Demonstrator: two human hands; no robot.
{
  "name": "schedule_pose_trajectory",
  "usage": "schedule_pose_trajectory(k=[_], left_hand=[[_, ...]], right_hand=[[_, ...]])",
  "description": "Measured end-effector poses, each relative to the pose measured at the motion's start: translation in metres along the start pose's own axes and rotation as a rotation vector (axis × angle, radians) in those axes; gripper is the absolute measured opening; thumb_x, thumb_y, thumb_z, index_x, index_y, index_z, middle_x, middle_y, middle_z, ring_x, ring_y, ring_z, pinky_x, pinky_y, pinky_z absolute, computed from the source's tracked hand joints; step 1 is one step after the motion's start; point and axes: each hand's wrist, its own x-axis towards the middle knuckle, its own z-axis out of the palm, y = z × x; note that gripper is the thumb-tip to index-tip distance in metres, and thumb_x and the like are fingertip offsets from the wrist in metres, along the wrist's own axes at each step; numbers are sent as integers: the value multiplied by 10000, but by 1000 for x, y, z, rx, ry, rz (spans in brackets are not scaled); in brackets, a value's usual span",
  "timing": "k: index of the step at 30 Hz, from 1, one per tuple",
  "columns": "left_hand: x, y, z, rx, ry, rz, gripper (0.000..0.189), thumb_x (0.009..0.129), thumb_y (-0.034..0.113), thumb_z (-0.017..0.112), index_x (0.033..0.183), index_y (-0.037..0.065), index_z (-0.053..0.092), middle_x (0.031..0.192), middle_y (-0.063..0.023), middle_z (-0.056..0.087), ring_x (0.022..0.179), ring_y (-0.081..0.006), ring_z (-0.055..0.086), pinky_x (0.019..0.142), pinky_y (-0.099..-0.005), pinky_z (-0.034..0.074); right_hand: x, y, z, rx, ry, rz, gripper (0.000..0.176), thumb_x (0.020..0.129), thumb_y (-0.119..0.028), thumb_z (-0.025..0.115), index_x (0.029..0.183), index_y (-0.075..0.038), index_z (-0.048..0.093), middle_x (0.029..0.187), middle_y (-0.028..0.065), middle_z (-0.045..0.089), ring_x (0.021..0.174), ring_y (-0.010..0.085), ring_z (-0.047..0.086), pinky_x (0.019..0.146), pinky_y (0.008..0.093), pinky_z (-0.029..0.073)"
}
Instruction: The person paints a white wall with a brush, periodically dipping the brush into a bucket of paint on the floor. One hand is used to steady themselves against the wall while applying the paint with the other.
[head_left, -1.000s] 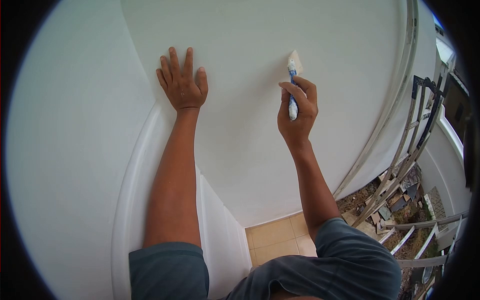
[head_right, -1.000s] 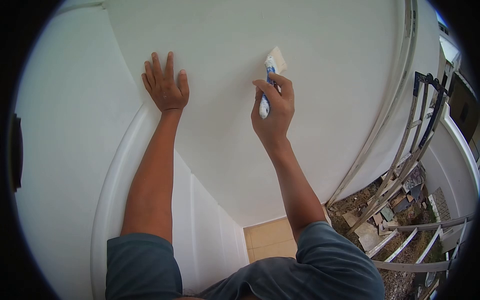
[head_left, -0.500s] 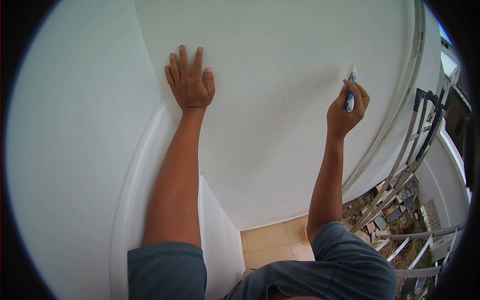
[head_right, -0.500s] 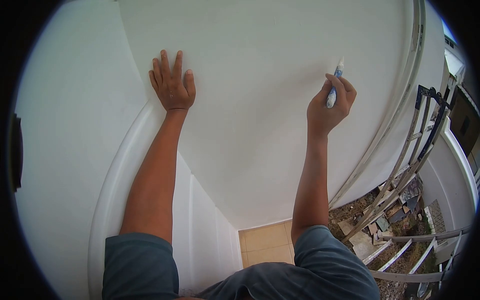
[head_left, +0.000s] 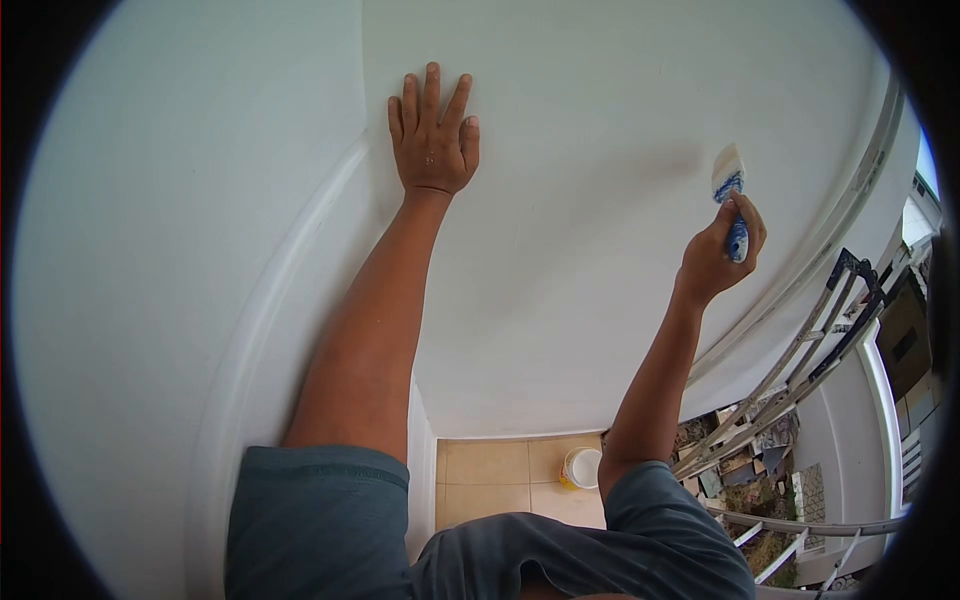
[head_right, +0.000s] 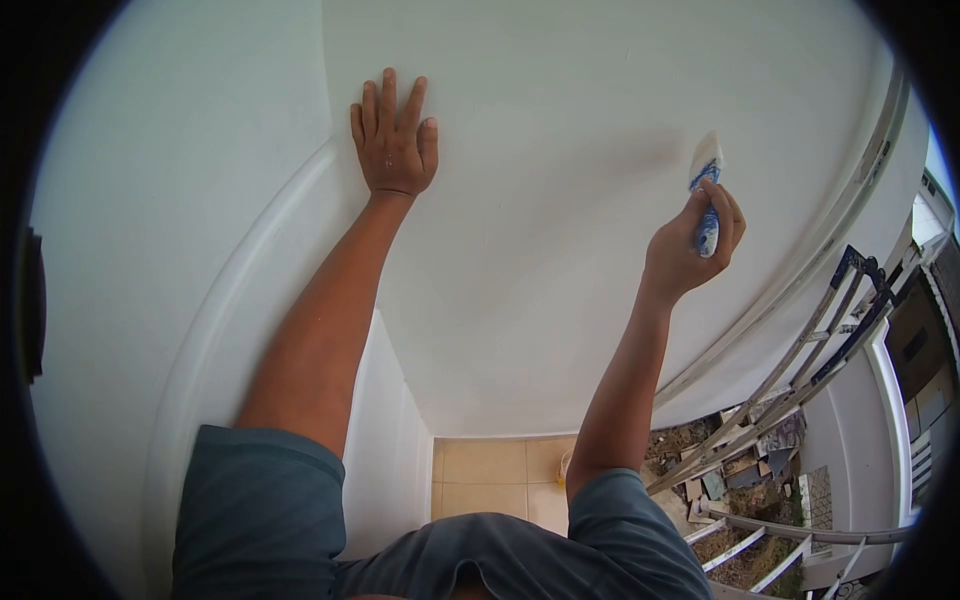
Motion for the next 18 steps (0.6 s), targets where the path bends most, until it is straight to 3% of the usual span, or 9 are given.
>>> schedule_pose_trajectory(k=[3, 5, 7, 10, 11, 12, 13, 15, 18], left_hand=[[-12, 2, 1, -10, -6, 3, 502, 998, 411, 422, 1465, 263, 532, 1566, -126, 419, 1428, -409, 360, 1173, -588, 216], [-16, 3, 1, -23, -9, 7, 504, 998, 414, 422, 1469, 265, 526, 1567, -128, 416, 1428, -414, 357, 1169, -596, 214], [-16, 2, 3, -37, 0, 16, 507, 998, 415, 422, 1473, 268, 519, 1572, -128, 406, 1429, -418, 352, 1167, -602, 210], [-17, 1, 5, -38, 24, 46, 508, 992, 420, 435, 1468, 266, 524, 1577, -127, 399, 1432, -423, 342, 1171, -604, 193], [-18, -1, 6, -41, 17, 45, 507, 993, 421, 435, 1467, 267, 526, 1579, -127, 396, 1436, -424, 336, 1174, -605, 184], [-16, -3, 6, 116, 68, 113, 504, 960, 464, 507, 1404, 241, 586, 1476, -141, 512, 1339, -413, 459, 1092, -577, 328], [-13, -4, 5, 88, 28, 99, 532, 959, 438, 505, 1438, 210, 549, 1522, -162, 449, 1384, -430, 397, 1125, -590, 275], [-15, -4, 1, 33, -71, 54, 598, 957, 387, 501, 1505, 148, 474, 1614, -203, 322, 1472, -465, 274, 1191, -616, 170], [-15, -4, 1, 59, -24, 83, 594, 959, 384, 498, 1501, 143, 480, 1609, -194, 337, 1467, -459, 289, 1192, -600, 186]], right_hand=[[-2, 15, -13, -232, 4, -157, 153, 960, 18, 608, 1014, -58, 730, 1102, 51, 544, 976, 158, 601, 801, 278, 557], [-25, 1, -1, -80, -165, -83, 160, 937, 40, 627, 997, -64, 731, 1100, 62, 552, 981, 160, 597, 766, 278, 534], [-55, -23, 10, -30, -369, -290, 161, 915, 58, 644, 977, -64, 728, 1078, 76, 585, 946, 165, 604, 741, 283, 510], [-78, -50, -3, 364, -609, -103, 117, 925, 38, 653, 971, -48, 719, 1112, 95, 649, 941, 180, 635, 759, 285, 510], [-81, -47, -12, 354, -584, -39, 108, 933, 29, 650, 983, -42, 715, 1122, 101, 648, 953, 180, 635, 771, 288, 516], [-85, -37, -26, 343, -561, 29, 101, 941, 21, 647, 995, -35, 711, 1132, 107, 648, 965, 179, 635, 783, 290, 521], [-89, -26, -43, 330, -542, 97, 96, 948, 13, 644, 1007, -29, 707, 1143, 112, 647, 976, 178, 636, 794, 293, 526], [-101, -6, -91, 489, -449, 551, 143, 1006, -66, 594, 1107, 14, 655, 1150, 141, 638, 1077, 220, 648, 998, 384, 551], [-134, 37, -192, 382, -379, 1011, 239, 997, -129, 626, 1152, 52, 608, 1146, 156, 629, 1091, 247, 653, 1004, 430, 564]])
